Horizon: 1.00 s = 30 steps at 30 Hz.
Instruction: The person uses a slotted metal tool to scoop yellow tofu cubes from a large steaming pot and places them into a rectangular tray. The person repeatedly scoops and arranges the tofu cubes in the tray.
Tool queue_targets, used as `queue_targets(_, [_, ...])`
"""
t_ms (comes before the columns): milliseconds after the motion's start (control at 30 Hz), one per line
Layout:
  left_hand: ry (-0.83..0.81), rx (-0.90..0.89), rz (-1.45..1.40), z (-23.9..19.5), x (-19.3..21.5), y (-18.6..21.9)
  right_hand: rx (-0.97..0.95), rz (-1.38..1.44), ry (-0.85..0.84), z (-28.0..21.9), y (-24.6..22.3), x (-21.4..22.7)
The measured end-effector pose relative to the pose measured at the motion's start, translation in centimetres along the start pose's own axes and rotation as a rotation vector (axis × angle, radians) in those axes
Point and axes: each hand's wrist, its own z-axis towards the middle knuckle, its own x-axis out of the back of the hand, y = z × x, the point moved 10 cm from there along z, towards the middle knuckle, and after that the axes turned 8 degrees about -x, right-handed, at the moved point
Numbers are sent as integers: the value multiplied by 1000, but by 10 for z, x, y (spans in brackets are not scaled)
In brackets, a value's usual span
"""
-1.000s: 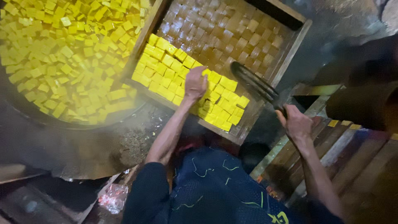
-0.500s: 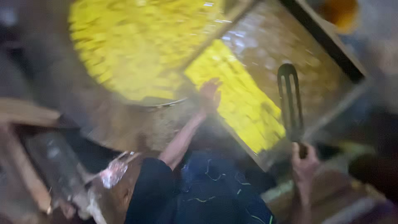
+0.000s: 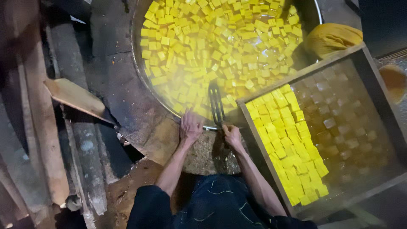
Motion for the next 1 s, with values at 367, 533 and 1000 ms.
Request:
queue_targets(367, [-134, 103, -69, 27, 38, 16, 55, -13, 71, 66, -96, -22])
queue_targets(533, [-191, 91, -69, 36, 41, 14, -6, -66, 42, 56, -109, -11])
queue_targets(1000, [72, 22, -158, 28, 56, 26, 42, 288, 29, 32, -167, 21])
